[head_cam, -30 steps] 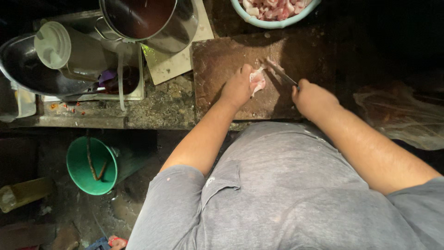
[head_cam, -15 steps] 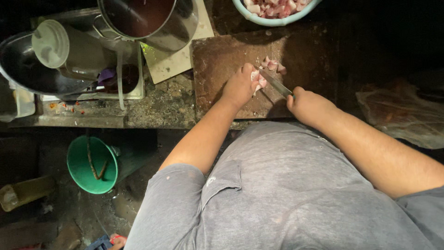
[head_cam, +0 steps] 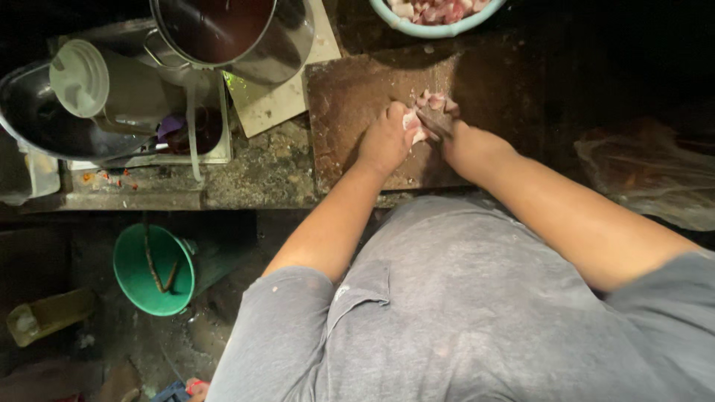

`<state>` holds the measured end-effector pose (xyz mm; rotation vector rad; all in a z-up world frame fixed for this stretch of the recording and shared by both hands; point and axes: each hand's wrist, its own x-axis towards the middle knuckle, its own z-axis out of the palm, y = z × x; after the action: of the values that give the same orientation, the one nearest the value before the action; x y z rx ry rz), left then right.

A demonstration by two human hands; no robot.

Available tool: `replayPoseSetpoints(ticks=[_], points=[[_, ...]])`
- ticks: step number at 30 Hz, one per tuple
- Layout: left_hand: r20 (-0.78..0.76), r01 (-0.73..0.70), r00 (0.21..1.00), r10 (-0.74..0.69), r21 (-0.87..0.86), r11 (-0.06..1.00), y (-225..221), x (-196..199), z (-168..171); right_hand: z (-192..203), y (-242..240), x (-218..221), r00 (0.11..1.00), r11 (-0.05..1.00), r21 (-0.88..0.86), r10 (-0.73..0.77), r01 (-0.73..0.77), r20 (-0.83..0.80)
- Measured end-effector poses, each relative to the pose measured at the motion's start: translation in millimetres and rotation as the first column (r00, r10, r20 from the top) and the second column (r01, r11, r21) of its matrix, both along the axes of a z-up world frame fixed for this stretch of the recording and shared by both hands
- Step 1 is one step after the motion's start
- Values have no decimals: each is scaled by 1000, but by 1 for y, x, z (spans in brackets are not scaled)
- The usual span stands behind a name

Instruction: The person cuts raw meat into small pieces using a knife on a wooden board and then places the meat into a bowl.

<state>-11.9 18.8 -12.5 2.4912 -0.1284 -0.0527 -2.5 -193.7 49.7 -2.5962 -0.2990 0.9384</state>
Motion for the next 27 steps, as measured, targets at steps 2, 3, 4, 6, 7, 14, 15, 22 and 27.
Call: replayPoseSetpoints(ticks=[2, 3, 4, 6, 7, 14, 15, 22, 27], points=[[20, -33, 999, 33, 0, 999, -1, -3, -4, 0, -31, -10, 998, 997, -71, 5, -9, -62], [-3, -46, 999, 46, -30, 998, 0, -7, -6, 0, -46, -23, 997, 995, -97, 3, -10, -72], [-17, -68, 998, 67, -61, 996, 2, -5, -6, 3, -61, -30, 997, 992, -124, 9, -17, -72], [-22, -79, 997, 78, -61, 995, 3, -1, -9, 5, -78, -40, 913, 893, -227, 407, -388, 39], [-13, -70, 998, 69, -32, 997, 3, 0, -10, 5, -82, -39, 808, 788, -295, 584, -541, 78], [-78, -61, 995, 59, -24, 998, 8, -7, 1, 16, -45, -26, 967, 980, -90, 192, -179, 170], [-25, -40, 999, 39, -19, 999, 6, 5, 4, 14, -38, -13, 985, 991, -79, 119, -110, 121], [113, -6, 994, 8, -23, 1000, 6, -2, 17, -21, -46, 1, 985, 987, -151, 83, -59, 154], [-167, -131, 979, 115, -87, 988, 4, -3, 16, -2, -66, -15, 987, 991, -52, -113, 120, 111]])
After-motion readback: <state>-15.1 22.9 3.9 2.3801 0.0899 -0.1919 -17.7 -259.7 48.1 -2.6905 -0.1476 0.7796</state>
